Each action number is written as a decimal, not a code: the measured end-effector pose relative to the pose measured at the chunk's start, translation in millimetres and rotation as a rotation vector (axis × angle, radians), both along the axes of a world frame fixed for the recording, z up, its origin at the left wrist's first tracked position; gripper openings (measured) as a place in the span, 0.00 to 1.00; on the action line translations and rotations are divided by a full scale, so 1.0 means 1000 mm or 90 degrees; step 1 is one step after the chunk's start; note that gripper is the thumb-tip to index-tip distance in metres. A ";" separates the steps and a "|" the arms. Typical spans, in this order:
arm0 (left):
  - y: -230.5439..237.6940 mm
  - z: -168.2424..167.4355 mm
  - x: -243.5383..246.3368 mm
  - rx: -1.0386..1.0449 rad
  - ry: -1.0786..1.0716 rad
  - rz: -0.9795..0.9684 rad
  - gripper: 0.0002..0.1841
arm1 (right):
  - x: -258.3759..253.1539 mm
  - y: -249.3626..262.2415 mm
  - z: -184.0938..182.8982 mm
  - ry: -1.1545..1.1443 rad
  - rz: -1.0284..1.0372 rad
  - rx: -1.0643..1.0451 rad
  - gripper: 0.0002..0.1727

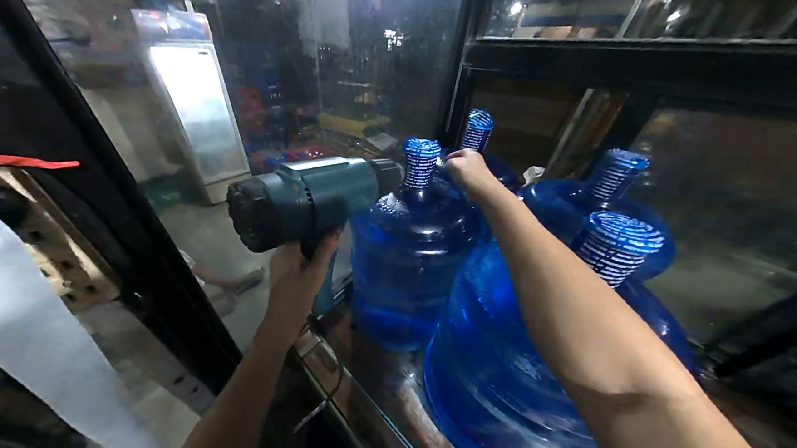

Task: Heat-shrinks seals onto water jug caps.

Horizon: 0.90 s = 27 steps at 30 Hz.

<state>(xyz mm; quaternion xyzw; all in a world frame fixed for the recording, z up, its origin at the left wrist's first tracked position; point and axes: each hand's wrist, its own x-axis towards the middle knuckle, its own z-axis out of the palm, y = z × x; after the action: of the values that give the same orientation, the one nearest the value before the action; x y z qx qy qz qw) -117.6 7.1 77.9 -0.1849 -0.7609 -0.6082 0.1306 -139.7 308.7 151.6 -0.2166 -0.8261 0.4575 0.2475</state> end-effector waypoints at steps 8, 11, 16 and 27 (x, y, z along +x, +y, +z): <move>-0.021 0.013 -0.013 0.035 -0.032 0.073 0.21 | -0.027 -0.042 -0.015 0.073 0.013 0.037 0.46; -0.027 0.018 -0.018 0.045 -0.055 0.070 0.22 | -0.021 -0.013 -0.012 0.087 0.203 0.002 0.31; -0.040 0.030 -0.023 -0.005 -0.023 0.021 0.21 | -0.014 -0.002 0.002 -0.012 0.306 -0.038 0.30; -0.023 0.021 -0.024 -0.052 -0.109 -0.056 0.21 | 0.003 0.026 -0.005 -0.007 -0.018 0.018 0.33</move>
<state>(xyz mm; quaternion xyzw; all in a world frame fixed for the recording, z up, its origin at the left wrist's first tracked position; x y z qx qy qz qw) -141.4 -16.4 98.8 -0.1704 -0.7848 -0.5951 0.0304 -136.9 334.7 146.5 -0.2273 -0.8305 0.4413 0.2525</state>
